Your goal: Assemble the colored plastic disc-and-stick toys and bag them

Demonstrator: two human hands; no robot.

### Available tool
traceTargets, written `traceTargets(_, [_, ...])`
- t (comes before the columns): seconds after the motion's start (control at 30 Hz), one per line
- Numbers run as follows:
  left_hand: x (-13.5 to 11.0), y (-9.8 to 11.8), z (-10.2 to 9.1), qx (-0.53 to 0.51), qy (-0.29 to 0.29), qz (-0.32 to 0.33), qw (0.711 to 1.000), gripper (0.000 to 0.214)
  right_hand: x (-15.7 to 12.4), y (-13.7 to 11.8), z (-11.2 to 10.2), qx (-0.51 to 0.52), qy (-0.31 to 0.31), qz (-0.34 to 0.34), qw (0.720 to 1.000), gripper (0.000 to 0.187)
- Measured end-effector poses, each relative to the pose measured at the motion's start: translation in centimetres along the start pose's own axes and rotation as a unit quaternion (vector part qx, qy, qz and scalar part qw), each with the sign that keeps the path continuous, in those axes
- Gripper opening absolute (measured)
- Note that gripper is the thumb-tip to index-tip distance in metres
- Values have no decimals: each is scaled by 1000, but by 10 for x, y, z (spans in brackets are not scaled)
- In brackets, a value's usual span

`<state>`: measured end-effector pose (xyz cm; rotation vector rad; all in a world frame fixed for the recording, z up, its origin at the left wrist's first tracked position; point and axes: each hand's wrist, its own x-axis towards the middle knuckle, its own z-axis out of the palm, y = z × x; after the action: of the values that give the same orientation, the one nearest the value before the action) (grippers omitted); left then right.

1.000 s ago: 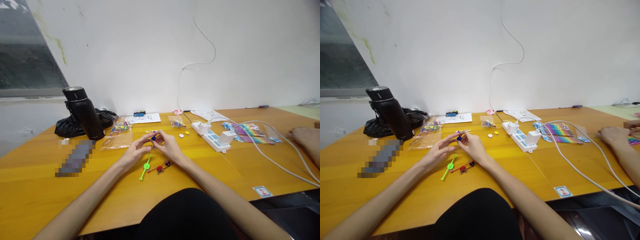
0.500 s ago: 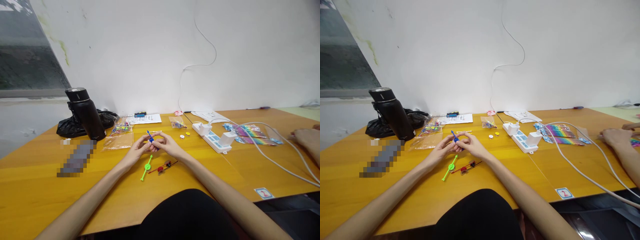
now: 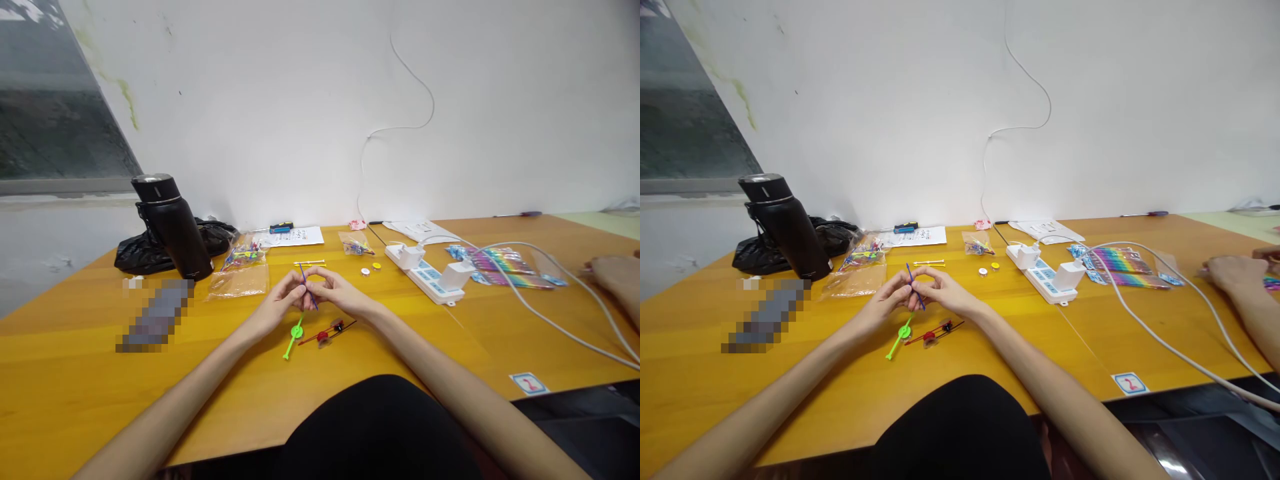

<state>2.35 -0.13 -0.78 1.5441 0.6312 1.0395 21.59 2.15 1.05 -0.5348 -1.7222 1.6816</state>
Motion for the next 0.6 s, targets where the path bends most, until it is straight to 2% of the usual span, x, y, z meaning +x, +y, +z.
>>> traceTargets(0.2, [-6, 1, 1, 77, -27, 10, 997, 29, 0, 5, 0, -2, -51, 8, 999, 43])
traceTargets(0.33, [-9, 7, 3, 155, -19, 8, 988, 27, 1, 5, 2, -5, -56, -6, 998, 41])
traceTargets(0.5, [-11, 10, 3, 195, 1, 8, 981, 17, 1, 5, 6, -7, -58, -4, 998, 40])
traceTargets(0.6, [-11, 8, 0, 216, 8, 17, 976, 18, 0, 5, 4, -5, -46, -4, 999, 40])
